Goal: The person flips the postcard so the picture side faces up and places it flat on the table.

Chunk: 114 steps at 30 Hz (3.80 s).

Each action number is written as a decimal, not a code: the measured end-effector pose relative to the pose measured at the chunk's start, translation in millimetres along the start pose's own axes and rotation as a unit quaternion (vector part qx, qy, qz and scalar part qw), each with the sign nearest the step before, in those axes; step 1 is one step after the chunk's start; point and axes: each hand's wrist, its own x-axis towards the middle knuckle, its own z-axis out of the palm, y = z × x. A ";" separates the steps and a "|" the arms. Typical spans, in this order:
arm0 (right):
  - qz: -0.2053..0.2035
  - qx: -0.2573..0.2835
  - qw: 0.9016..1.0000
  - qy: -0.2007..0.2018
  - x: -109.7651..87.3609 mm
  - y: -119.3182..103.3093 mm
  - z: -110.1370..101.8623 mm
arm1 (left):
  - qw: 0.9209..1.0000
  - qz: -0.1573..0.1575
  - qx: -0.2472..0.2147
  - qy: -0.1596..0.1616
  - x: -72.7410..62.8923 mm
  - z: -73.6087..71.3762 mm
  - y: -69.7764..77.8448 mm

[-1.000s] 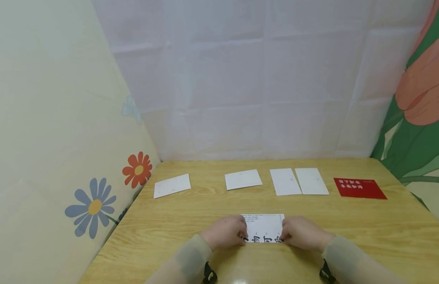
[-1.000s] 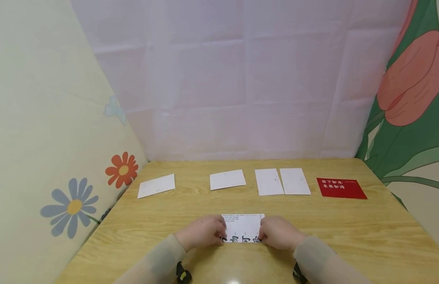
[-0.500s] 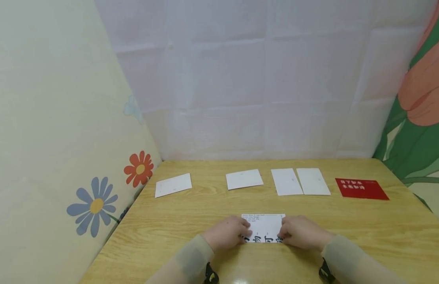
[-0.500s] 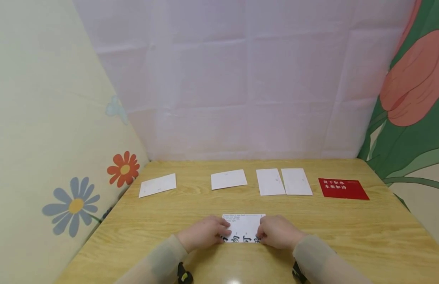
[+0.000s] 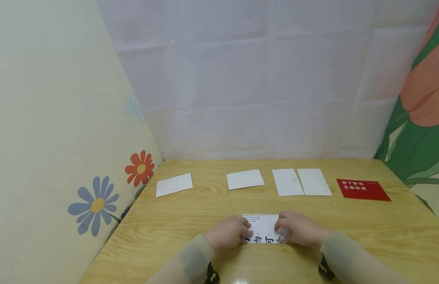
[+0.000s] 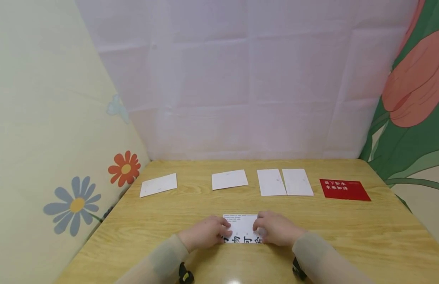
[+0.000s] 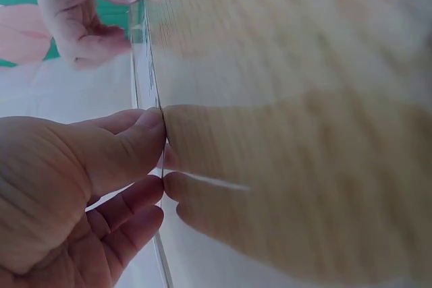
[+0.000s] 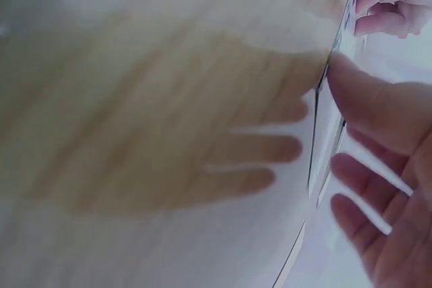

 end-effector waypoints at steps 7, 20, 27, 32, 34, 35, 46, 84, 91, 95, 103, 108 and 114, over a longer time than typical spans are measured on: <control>-0.039 -0.013 0.995 -0.091 3.7 -4.0 -3.8 | 0.999 0.030 0.027 0.018 -0.3 -1.0 2.9; -0.004 0.073 0.992 -0.106 4.3 -3.5 -2.0 | 0.999 0.023 0.030 0.022 0.2 -2.3 6.6; 0.005 0.056 0.993 -0.100 3.0 -6.5 0.2 | 0.999 -0.013 0.042 0.007 2.8 -0.2 7.4; 0.001 0.024 0.995 -0.096 1.0 -7.3 0.8 | 0.995 -0.084 0.055 0.008 0.9 -1.4 7.9; -0.003 0.009 0.996 -0.094 -1.0 -6.5 1.5 | 0.992 -0.103 0.066 0.011 -1.1 -3.1 7.7; -0.007 0.002 0.996 -0.092 -2.3 -5.8 1.9 | 0.992 -0.110 0.067 0.011 -2.3 -4.0 7.4; 0.005 -0.038 0.998 -0.059 -30.3 6.8 4.3 | 0.991 -0.114 0.067 0.000 -3.0 -7.9 3.6; 0.252 -0.016 0.967 -0.032 -159.3 99.7 2.9 | 0.994 -0.102 0.046 0.003 133.6 14.1 46.7; 0.278 -0.039 0.959 -0.031 -171.8 112.0 2.0 | 0.992 -0.119 0.042 -0.002 142.2 11.6 44.1; 0.290 -0.065 0.955 -0.027 -176.9 115.7 -0.4 | 0.992 -0.113 0.061 -0.007 143.4 10.6 43.1; 0.317 -0.076 0.945 -0.031 -181.9 125.4 -6.9 | 0.990 -0.103 0.094 -0.003 138.2 10.6 43.6; 0.327 -0.076 0.941 -0.035 -181.7 134.6 -10.8 | 0.989 -0.100 0.108 -0.009 133.4 7.2 47.3; 0.328 -0.068 0.942 -0.035 -176.9 141.9 -17.4 | 0.988 -0.093 0.122 -0.022 121.1 1.9 50.9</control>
